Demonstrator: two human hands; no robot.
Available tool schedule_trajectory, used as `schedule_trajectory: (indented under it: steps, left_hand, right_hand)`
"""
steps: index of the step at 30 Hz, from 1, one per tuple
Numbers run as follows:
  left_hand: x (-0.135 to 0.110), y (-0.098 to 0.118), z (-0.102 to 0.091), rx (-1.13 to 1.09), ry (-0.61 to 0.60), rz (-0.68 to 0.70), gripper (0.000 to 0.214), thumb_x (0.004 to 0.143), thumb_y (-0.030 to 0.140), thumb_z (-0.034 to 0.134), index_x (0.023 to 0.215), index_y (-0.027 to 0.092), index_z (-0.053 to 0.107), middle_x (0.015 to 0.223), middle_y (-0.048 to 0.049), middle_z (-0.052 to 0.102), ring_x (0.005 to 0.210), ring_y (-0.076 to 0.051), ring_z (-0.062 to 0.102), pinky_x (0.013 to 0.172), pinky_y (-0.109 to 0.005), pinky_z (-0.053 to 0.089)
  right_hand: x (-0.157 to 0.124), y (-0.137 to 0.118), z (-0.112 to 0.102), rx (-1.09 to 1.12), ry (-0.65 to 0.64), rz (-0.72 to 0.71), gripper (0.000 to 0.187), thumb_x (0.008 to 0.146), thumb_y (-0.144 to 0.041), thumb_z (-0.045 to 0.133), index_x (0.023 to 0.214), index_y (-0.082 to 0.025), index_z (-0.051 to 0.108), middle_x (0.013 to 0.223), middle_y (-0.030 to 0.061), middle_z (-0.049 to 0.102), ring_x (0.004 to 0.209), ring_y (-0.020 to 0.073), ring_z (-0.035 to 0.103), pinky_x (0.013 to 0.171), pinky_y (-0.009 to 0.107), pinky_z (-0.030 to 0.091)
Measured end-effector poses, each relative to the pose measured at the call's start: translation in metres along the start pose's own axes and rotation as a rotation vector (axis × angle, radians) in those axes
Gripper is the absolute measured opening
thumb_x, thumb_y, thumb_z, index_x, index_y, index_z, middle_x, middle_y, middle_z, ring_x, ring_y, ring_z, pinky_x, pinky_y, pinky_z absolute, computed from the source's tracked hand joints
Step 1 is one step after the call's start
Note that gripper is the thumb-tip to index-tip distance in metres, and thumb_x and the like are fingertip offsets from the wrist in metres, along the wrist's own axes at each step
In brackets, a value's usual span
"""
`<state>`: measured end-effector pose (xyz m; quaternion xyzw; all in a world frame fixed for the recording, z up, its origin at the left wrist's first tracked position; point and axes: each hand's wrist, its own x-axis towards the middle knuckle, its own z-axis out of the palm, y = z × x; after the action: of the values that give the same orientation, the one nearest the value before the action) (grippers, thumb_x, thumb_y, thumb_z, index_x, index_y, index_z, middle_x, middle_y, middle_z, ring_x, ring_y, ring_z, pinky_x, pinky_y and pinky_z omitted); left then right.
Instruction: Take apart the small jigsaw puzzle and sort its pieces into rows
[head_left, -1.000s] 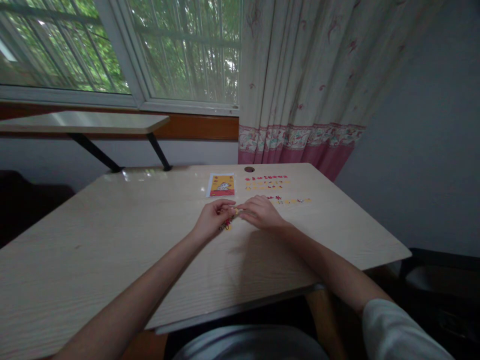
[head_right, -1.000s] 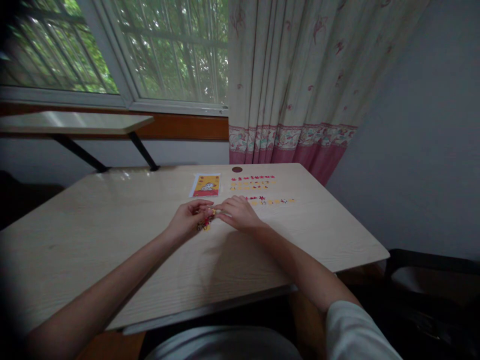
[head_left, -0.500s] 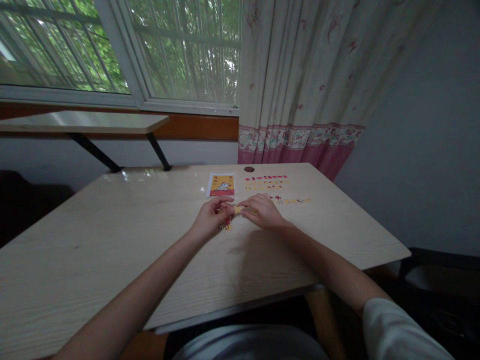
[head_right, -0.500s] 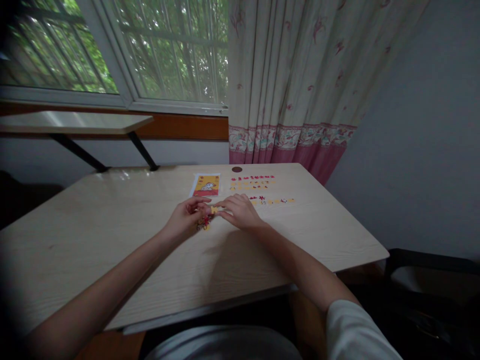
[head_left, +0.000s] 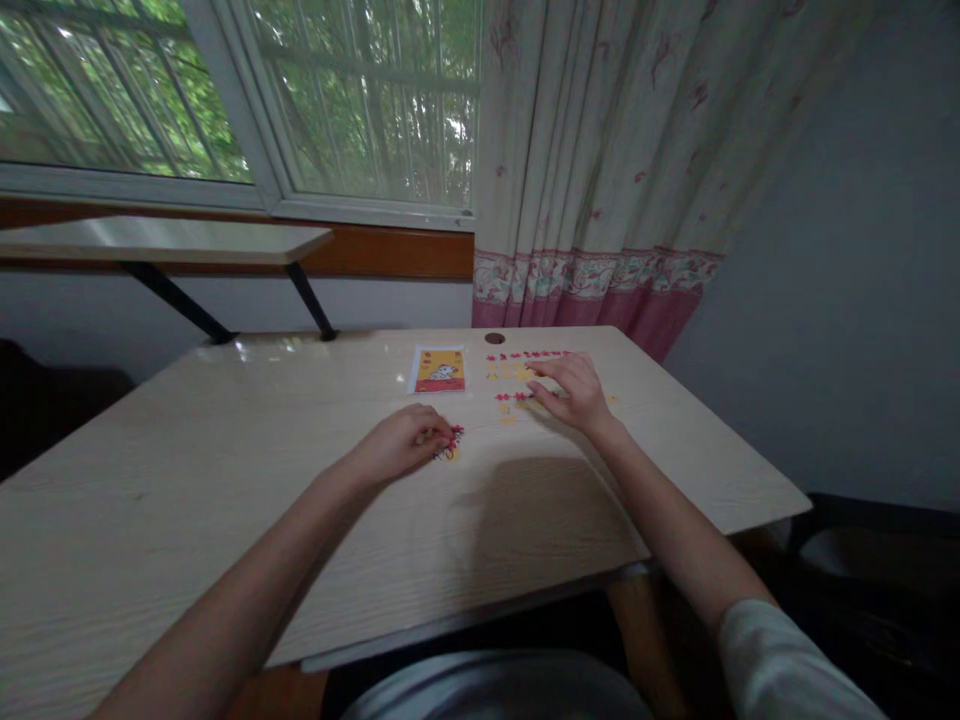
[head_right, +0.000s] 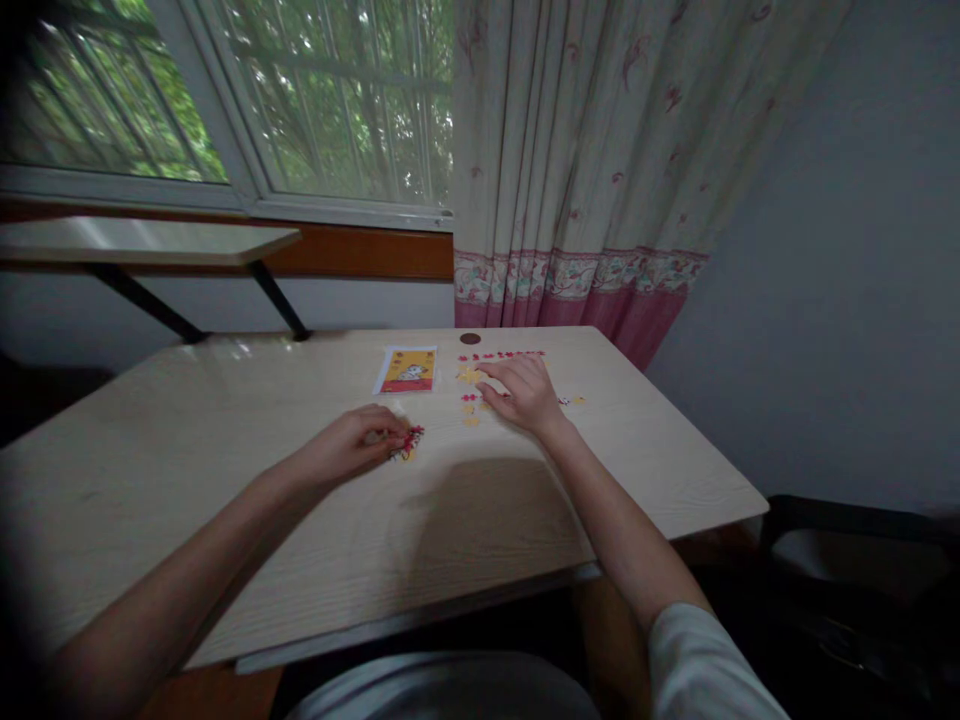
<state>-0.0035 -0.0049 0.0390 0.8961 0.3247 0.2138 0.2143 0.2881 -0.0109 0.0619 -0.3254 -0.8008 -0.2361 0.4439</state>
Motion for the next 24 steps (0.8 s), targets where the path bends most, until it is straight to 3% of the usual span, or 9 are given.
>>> schedule_trajectory:
  steps: [4, 13, 16, 19, 22, 24]
  left_hand:
    - [0.000, 0.000, 0.000, 0.069, -0.095, 0.121, 0.019, 0.085, 0.025, 0.048, 0.083, 0.020, 0.066, 0.085, -0.0046, 0.063, 0.083, -0.016, 0.056, 0.076, -0.031, 0.044]
    - [-0.002, -0.008, 0.007, 0.133, -0.094, 0.151, 0.018, 0.083, 0.024, 0.052, 0.091, 0.022, 0.068, 0.092, -0.0059, 0.056, 0.090, -0.018, 0.052, 0.081, -0.033, 0.044]
    - [-0.002, -0.010, 0.007, 0.144, -0.102, 0.144, 0.017, 0.083, 0.025, 0.053, 0.090, 0.023, 0.068, 0.093, -0.0056, 0.056, 0.091, -0.018, 0.051, 0.081, -0.033, 0.044]
    - [-0.002, -0.010, 0.007, 0.166, -0.111, 0.127, 0.017, 0.083, 0.025, 0.052, 0.088, 0.022, 0.068, 0.093, -0.0058, 0.056, 0.090, -0.019, 0.051, 0.080, -0.033, 0.043]
    - [-0.001, -0.010, 0.006, 0.181, -0.113, 0.119, 0.017, 0.083, 0.026, 0.053, 0.089, 0.022, 0.068, 0.093, -0.0064, 0.057, 0.091, -0.019, 0.050, 0.080, -0.033, 0.042]
    - [-0.001, -0.010, 0.005, 0.192, -0.120, 0.121, 0.017, 0.082, 0.027, 0.053, 0.089, 0.022, 0.068, 0.095, -0.0065, 0.057, 0.091, -0.020, 0.050, 0.081, -0.033, 0.042]
  right_hand:
    - [0.004, -0.002, -0.007, -0.032, 0.046, -0.057, 0.020, 0.082, -0.028, 0.058, 0.099, -0.019, 0.063, 0.084, 0.0046, 0.070, 0.073, 0.0153, 0.060, 0.070, 0.031, 0.038]
    - [0.004, -0.003, -0.010, 0.037, 0.042, -0.075, 0.020, 0.079, -0.026, 0.060, 0.096, -0.017, 0.063, 0.071, 0.0020, 0.066, 0.065, 0.0139, 0.056, 0.067, 0.030, 0.037]
    - [0.003, 0.002, -0.009, 0.083, -0.119, 0.005, 0.018, 0.080, -0.029, 0.058, 0.092, -0.017, 0.064, 0.071, 0.0025, 0.065, 0.069, 0.0143, 0.056, 0.071, 0.030, 0.036]
    - [0.000, 0.008, -0.005, 0.127, -0.407, 0.112, 0.019, 0.079, -0.031, 0.058, 0.090, -0.017, 0.065, 0.071, 0.0028, 0.064, 0.072, 0.0145, 0.056, 0.073, 0.028, 0.036]
    - [-0.006, 0.015, 0.001, 0.159, -0.674, 0.215, 0.017, 0.077, -0.029, 0.057, 0.085, -0.017, 0.067, 0.069, 0.0021, 0.063, 0.067, 0.0128, 0.055, 0.068, 0.025, 0.035]
    - [-0.011, 0.018, 0.004, 0.171, -0.776, 0.284, 0.016, 0.075, -0.027, 0.058, 0.083, -0.016, 0.068, 0.067, 0.0010, 0.062, 0.062, 0.0112, 0.053, 0.062, 0.022, 0.033]
